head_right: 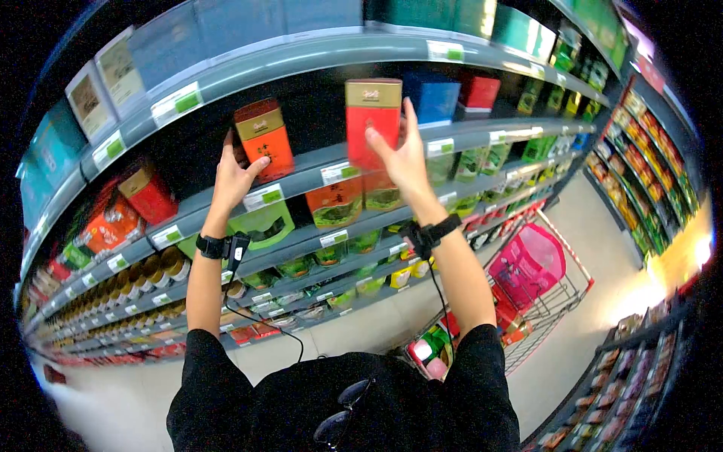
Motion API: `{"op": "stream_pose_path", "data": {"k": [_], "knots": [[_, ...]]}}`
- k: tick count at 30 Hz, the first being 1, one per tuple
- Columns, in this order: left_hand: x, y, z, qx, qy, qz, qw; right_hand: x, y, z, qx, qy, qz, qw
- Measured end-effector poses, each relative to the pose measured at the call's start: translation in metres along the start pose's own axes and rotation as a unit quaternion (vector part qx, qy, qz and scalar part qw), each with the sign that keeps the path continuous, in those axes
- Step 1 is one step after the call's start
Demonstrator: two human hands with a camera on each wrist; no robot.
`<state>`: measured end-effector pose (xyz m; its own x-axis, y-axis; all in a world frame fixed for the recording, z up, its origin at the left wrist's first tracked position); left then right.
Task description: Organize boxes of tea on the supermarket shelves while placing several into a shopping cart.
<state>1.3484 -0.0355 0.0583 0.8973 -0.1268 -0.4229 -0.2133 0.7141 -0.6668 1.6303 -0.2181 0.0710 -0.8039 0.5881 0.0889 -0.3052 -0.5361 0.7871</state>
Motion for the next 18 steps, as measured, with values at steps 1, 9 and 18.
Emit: {"op": "stream_pose_path", "data": {"k": [1,9,18], "knots": [[-0.009,-0.006,-0.003,-0.005,0.000,0.001,1.000,0.009,-0.006,0.012,-0.013,0.023,-0.031,0.999],[-0.039,0.028,-0.017,-0.026,-0.001,-0.053,0.998,0.064,-0.062,0.060,-0.039,0.168,-0.038,0.984],[-0.033,0.031,-0.018,-0.003,0.007,-0.057,0.998,0.060,-0.076,0.057,0.013,0.300,-0.159,0.941]]}}
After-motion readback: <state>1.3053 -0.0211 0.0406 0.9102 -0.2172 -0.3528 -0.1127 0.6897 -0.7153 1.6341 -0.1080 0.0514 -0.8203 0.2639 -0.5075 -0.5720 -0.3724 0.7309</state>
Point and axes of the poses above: each hand's wrist, its own z-axis towards the middle knuckle, its own x-axis out of the palm, y = z × x, the point moved 7 cm from there along z, towards the middle knuckle
